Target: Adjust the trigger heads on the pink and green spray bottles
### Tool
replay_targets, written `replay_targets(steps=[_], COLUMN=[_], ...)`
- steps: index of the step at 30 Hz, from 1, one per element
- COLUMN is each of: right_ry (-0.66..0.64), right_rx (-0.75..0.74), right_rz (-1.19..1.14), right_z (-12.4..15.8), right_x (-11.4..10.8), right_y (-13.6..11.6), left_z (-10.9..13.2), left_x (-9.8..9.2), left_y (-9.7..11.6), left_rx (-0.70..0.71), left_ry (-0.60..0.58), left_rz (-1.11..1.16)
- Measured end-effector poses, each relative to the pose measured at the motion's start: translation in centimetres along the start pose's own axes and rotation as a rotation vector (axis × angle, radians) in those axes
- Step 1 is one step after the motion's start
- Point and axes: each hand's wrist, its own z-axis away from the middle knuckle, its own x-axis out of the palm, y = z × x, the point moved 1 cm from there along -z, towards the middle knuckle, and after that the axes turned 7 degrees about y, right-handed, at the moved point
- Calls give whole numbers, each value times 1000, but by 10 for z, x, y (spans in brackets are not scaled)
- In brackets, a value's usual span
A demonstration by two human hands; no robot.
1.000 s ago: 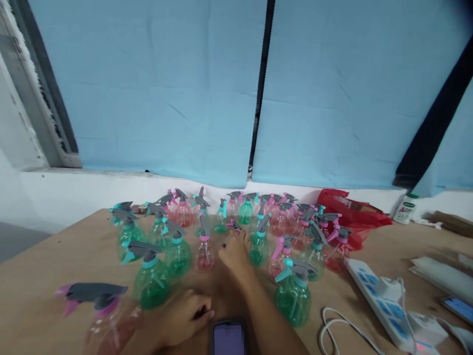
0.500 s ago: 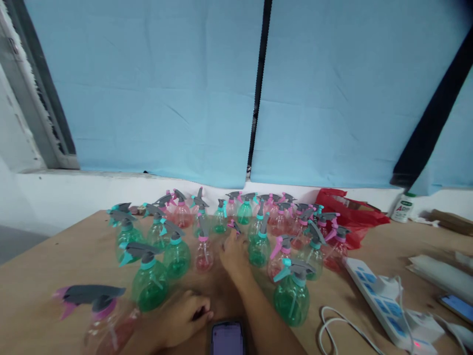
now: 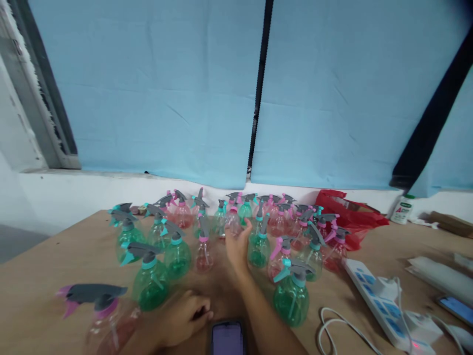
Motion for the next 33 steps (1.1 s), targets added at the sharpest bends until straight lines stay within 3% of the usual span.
replay_targets(steps=[4,10,16,23,26,29,31,33], right_ry=[-27,-77,-140,-181,-223,-247,-265,-269], right_rx=[-152,-185,-260,-176,-133,-114,-193,-392], right_rz=[-11,262,292,267,270,219,177,143], right_z=[2,0,4,8,10,16,19,17], right_x=[6,4,2,7,5,-4,-17,-39], right_y=[24,51,63,68,43,-10,-57,-104], left_z=[1,1,0,-1,-2,-3,-3,-3], left_x=[0,1,-1,-4,-2,-2,-3,-5], left_y=[0,-1,0,4,3,3,4,5], left_rx=[-16,1,9,-4,-4,-7,-5,-8], left_ry=[-1,7,3,-13,-22,-24,-15,-9], left_rz=[-16,-18,-26,-61,-53,-52,-47,-46])
